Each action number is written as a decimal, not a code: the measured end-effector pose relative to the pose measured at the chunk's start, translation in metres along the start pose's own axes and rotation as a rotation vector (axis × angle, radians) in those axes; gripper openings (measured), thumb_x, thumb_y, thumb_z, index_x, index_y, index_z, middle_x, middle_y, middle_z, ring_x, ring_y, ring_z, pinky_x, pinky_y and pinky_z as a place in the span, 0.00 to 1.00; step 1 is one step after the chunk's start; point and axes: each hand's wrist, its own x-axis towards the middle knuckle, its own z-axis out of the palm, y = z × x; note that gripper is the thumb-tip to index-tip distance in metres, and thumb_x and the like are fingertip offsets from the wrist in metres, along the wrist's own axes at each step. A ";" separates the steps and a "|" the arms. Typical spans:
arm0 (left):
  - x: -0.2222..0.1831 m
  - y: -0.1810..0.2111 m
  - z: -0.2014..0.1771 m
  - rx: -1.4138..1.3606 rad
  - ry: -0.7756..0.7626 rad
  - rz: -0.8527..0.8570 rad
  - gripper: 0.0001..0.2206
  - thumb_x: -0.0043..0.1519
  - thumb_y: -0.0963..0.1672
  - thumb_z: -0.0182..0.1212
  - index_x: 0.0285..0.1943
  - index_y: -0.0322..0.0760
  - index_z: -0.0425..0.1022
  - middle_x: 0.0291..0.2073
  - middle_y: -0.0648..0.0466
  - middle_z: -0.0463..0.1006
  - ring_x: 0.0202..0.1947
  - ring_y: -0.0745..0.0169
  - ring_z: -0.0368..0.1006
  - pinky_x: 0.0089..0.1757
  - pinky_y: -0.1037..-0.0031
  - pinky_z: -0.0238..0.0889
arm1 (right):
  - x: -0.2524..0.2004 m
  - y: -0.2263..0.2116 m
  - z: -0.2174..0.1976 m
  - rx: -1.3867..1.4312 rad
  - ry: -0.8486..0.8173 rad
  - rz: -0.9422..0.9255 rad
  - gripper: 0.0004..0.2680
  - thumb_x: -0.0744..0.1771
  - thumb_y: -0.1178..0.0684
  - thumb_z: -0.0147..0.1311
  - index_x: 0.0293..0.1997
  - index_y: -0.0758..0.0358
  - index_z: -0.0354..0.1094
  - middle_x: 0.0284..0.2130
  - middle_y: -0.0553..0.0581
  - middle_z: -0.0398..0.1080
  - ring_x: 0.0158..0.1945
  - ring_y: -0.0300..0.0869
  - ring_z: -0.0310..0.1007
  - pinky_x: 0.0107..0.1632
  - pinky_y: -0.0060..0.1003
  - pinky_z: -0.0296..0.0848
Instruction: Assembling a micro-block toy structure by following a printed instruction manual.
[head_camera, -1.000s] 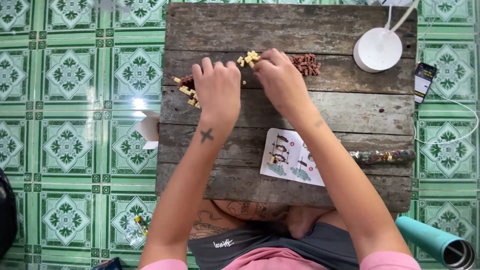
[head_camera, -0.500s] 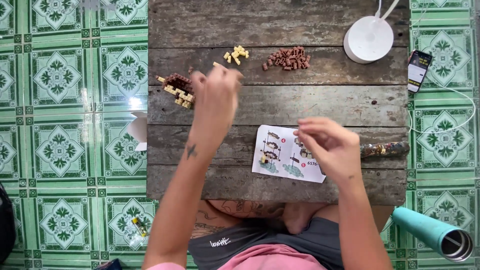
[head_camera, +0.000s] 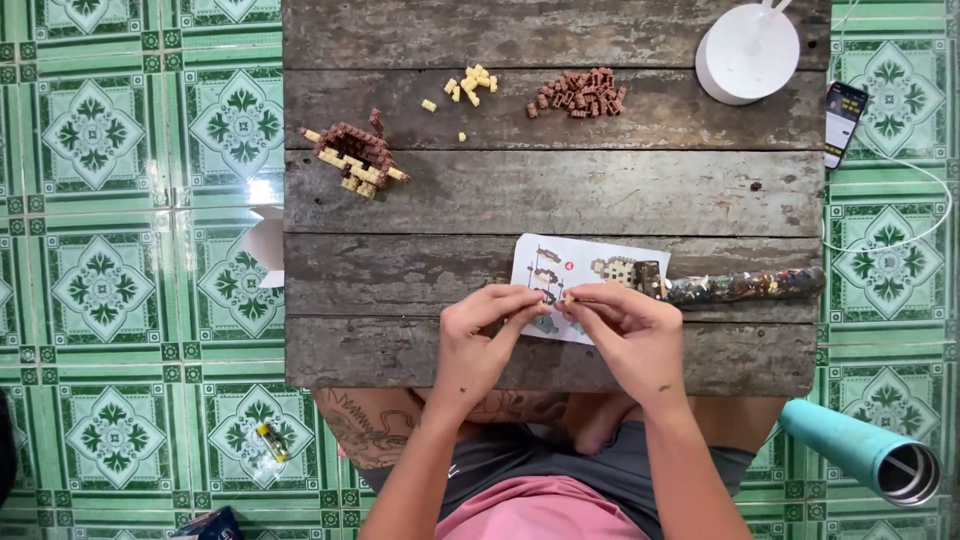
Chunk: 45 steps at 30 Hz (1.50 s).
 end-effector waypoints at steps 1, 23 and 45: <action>-0.001 -0.002 0.001 -0.001 0.001 -0.001 0.06 0.65 0.38 0.77 0.47 0.42 0.93 0.36 0.52 0.92 0.33 0.64 0.87 0.38 0.73 0.81 | 0.000 0.001 0.001 -0.001 -0.001 0.000 0.08 0.68 0.69 0.67 0.50 0.72 0.83 0.39 0.66 0.86 0.41 0.42 0.88 0.48 0.44 0.91; -0.002 -0.012 0.002 -0.081 -0.012 -0.075 0.07 0.62 0.35 0.77 0.46 0.33 0.92 0.33 0.46 0.92 0.35 0.61 0.89 0.34 0.73 0.82 | -0.001 -0.012 0.012 -0.046 -0.044 0.073 0.06 0.67 0.68 0.67 0.47 0.69 0.86 0.34 0.61 0.86 0.37 0.34 0.81 0.40 0.34 0.86; -0.001 -0.011 -0.002 -0.110 0.022 -0.063 0.09 0.61 0.34 0.77 0.44 0.38 0.93 0.30 0.48 0.91 0.35 0.65 0.87 0.33 0.71 0.81 | -0.006 -0.020 0.028 -0.141 0.018 -0.126 0.06 0.66 0.71 0.68 0.44 0.71 0.85 0.35 0.65 0.86 0.37 0.39 0.86 0.42 0.39 0.90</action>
